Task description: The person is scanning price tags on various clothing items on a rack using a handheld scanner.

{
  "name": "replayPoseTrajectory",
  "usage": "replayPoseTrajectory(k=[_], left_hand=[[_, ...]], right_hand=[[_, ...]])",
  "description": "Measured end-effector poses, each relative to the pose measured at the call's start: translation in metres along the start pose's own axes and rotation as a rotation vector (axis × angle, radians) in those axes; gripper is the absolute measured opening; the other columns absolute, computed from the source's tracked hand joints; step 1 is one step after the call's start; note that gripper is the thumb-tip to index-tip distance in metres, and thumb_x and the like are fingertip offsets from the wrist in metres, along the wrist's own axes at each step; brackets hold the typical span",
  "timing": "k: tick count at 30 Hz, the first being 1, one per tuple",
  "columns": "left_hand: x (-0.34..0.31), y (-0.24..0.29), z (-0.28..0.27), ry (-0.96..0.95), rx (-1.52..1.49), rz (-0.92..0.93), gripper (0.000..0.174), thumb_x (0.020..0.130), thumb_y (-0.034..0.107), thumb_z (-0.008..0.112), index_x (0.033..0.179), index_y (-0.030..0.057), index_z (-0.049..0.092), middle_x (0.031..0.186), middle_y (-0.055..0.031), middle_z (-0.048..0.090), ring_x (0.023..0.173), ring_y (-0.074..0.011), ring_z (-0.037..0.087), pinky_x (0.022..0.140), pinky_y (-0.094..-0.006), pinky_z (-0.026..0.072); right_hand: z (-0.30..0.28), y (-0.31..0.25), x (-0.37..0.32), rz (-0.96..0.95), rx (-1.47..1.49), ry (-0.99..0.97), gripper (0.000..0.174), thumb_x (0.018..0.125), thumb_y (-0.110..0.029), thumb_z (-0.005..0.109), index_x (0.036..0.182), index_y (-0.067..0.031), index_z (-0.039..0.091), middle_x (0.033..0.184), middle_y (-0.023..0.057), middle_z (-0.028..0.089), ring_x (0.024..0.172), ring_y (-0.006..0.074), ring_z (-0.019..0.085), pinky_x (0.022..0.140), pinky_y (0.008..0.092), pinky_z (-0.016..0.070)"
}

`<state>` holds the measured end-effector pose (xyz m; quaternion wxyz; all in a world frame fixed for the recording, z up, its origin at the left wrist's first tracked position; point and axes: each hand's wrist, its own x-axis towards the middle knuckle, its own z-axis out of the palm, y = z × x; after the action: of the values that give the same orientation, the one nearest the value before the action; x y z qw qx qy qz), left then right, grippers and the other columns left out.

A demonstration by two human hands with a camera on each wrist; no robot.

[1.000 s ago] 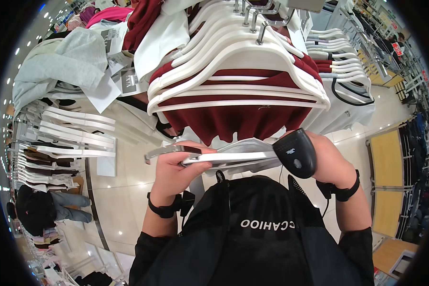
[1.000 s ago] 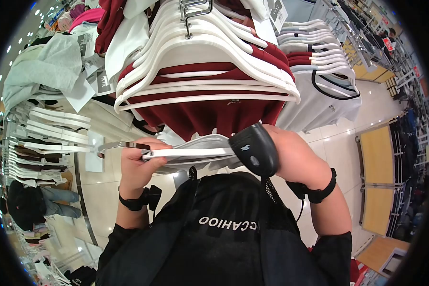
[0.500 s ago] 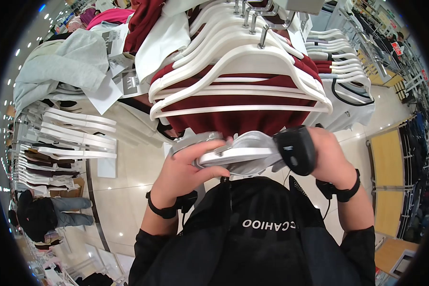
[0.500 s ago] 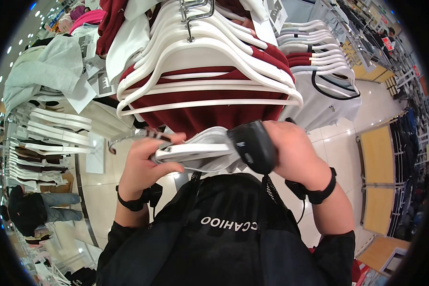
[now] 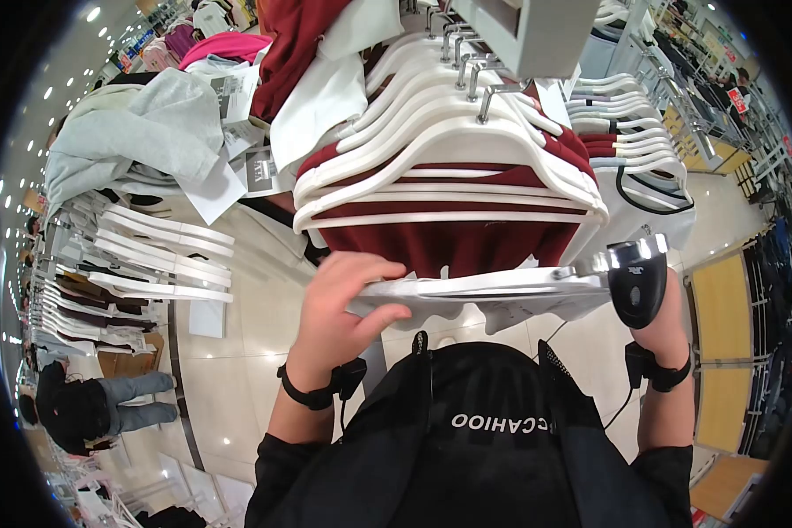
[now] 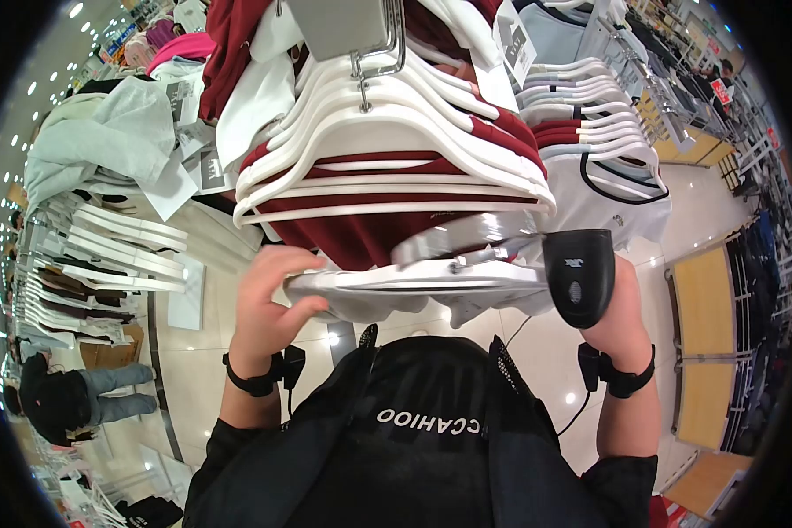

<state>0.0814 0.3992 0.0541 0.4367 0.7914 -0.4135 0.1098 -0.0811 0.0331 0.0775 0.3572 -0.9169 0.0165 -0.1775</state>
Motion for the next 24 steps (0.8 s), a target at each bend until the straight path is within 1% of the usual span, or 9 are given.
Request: replayPoseTrajectory(k=[3,5,9,10,13,14,19,22,24], left_hand=[[0.016,-0.008,-0.001,0.257,-0.001,0.109,0.041,0.069,0.013,0.085,0.106,0.0051,0.068,0.109,-0.0092,0.068,0.1,-0.0296,0.061,0.087,-0.0374,0.0483],[0.04,-0.008,-0.002,0.507,0.268,0.158,0.051,0.069,0.012,0.084,0.116,0.0064,0.064,0.119,-0.0102,0.064,0.107,-0.0295,0.059,0.091,-0.0385,0.0463],[0.077,-0.006,0.007,0.426,0.397,0.149,0.058,0.068,0.01,0.082,0.122,0.0072,0.06,0.122,-0.0109,0.062,0.112,-0.0303,0.056,0.094,-0.0402,0.0447],[0.084,-0.007,0.01,0.416,0.414,0.104,0.058,0.068,0.008,0.081,0.122,0.0072,0.06,0.121,-0.0114,0.062,0.111,-0.0314,0.057,0.094,-0.0412,0.0445],[0.097,-0.013,0.018,0.412,0.418,0.051,0.056,0.068,0.003,0.075,0.122,0.0068,0.06,0.117,-0.0123,0.063,0.107,-0.0332,0.058,0.092,-0.0414,0.0455],[0.1,-0.018,0.017,0.418,0.419,0.039,0.053,0.068,0.001,0.072,0.12,0.0073,0.061,0.115,-0.0119,0.064,0.106,-0.0329,0.059,0.091,-0.0409,0.0462],[0.106,-0.025,0.012,0.441,0.409,0.063,0.045,0.072,-0.006,0.061,0.113,0.0081,0.071,0.107,-0.0117,0.067,0.099,-0.0305,0.064,0.087,-0.0385,0.051],[0.099,-0.029,0.008,0.455,0.379,0.086,0.043,0.074,-0.007,0.059,0.112,0.0072,0.073,0.104,-0.0127,0.07,0.095,-0.03,0.067,0.085,-0.0364,0.0526],[0.094,-0.029,0.003,0.442,0.393,0.109,0.04,0.075,-0.007,0.059,0.11,0.0061,0.073,0.1,-0.0128,0.071,0.092,-0.0305,0.068,0.084,-0.0358,0.0525]], right_hand=[[-0.011,0.009,-0.012,-0.014,-0.075,0.078,0.024,0.073,0.0,0.067,0.096,0.001,0.065,0.083,0.0121,0.068,0.072,0.0257,0.062,0.071,0.0337,0.0501],[-0.017,0.018,-0.022,0.033,-0.069,0.112,0.021,0.074,0.003,0.064,0.095,0.001,0.065,0.082,0.0119,0.067,0.07,0.0237,0.061,0.068,0.0332,0.0491],[-0.028,0.035,-0.046,0.073,-0.091,0.171,0.018,0.075,0.005,0.063,0.093,0.0017,0.064,0.079,0.0118,0.067,0.069,0.0225,0.06,0.066,0.0326,0.0481],[-0.042,0.073,-0.071,0.173,-0.133,0.048,0.048,0.074,-0.003,0.083,0.114,-0.0016,0.057,0.101,0.011,0.062,0.091,0.0258,0.062,0.082,0.0376,0.0491],[-0.049,0.068,-0.082,0.204,-0.189,0.079,0.045,0.075,-0.003,0.082,0.112,-0.0019,0.058,0.101,0.011,0.062,0.091,0.0273,0.062,0.082,0.0382,0.0488],[-0.046,0.05,-0.079,0.151,-0.194,0.211,0.019,0.077,0.005,0.062,0.096,0.0021,0.065,0.082,0.0124,0.068,0.073,0.0224,0.061,0.07,0.0324,0.0486],[-0.071,0.078,-0.117,0.254,-0.214,0.262,0.021,0.081,0.004,0.065,0.102,0.0011,0.064,0.088,0.0098,0.068,0.081,0.0187,0.06,0.077,0.0321,0.0482],[-0.092,0.094,-0.136,0.347,-0.319,0.202,0.041,0.082,-0.004,0.077,0.119,-0.0004,0.058,0.106,0.012,0.066,0.098,0.0247,0.062,0.09,0.0363,0.0481],[-0.094,0.083,-0.13,0.338,-0.317,0.258,0.03,0.082,0.001,0.07,0.11,0.0009,0.06,0.096,0.011,0.066,0.088,0.0217,0.06,0.083,0.0343,0.0482]])
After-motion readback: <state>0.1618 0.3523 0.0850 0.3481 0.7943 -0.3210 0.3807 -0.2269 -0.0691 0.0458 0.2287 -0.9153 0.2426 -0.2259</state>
